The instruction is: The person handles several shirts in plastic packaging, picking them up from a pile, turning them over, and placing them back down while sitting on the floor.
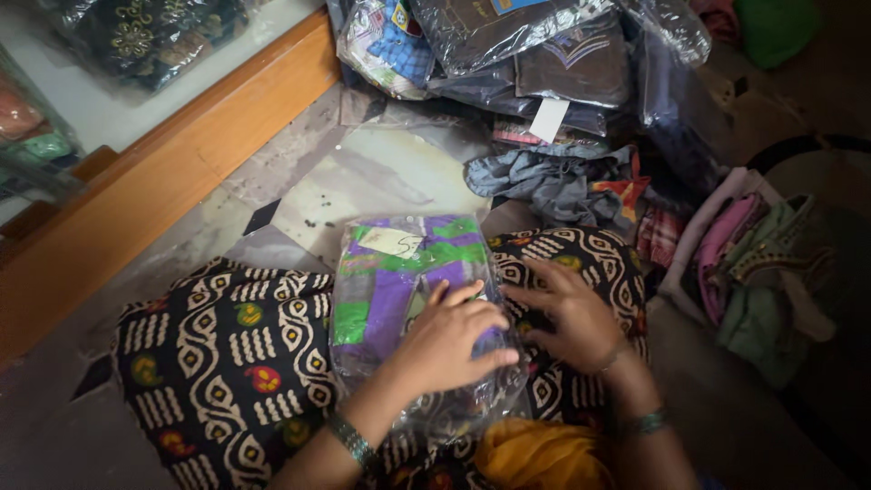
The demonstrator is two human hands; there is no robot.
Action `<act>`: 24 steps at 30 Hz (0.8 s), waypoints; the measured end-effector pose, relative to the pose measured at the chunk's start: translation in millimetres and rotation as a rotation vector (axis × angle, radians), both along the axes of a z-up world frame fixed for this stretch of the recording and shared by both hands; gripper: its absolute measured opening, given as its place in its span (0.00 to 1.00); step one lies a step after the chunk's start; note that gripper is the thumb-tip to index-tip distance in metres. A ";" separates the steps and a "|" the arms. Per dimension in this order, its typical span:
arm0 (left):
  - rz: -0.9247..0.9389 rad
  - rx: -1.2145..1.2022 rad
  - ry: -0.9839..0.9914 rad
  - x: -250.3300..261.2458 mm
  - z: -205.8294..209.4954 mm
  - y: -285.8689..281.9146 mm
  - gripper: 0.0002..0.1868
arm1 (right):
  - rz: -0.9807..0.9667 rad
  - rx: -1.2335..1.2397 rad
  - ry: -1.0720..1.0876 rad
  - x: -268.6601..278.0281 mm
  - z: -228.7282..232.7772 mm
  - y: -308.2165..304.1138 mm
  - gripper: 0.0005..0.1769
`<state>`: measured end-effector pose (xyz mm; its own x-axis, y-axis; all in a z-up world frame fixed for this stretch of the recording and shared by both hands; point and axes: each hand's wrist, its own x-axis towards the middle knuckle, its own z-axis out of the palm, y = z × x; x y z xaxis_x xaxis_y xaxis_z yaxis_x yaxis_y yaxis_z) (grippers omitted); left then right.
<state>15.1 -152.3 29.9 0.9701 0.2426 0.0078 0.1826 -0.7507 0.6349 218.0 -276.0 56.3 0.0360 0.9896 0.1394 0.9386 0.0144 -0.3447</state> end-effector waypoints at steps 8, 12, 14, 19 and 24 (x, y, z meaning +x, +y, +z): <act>0.188 -0.586 -0.269 -5.6 -39.3 24.3 0.21 | -0.108 -0.197 -0.153 -21.0 -15.2 8.0 0.35; 0.121 -0.395 -0.280 -12.0 -38.5 19.3 0.13 | -0.047 -0.177 -0.127 -25.5 -12.3 2.0 0.43; 0.104 -0.314 -0.252 -13.6 -35.1 20.3 0.14 | -0.055 -0.088 -0.118 -33.7 -11.4 0.1 0.43; 0.066 -0.482 -0.240 -12.5 -36.8 29.5 0.26 | -0.041 0.157 -0.171 -40.6 -14.8 -4.3 0.28; 0.118 -0.759 -0.025 -16.1 -21.7 37.9 0.38 | 0.081 0.303 -0.118 -38.9 -27.5 -1.3 0.12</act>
<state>-1.0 -114.4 8.3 0.9392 0.2924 -0.1802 0.2130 -0.0843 0.9734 179.1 -277.3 28.8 -0.0751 0.9014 0.4264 0.9633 0.1760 -0.2025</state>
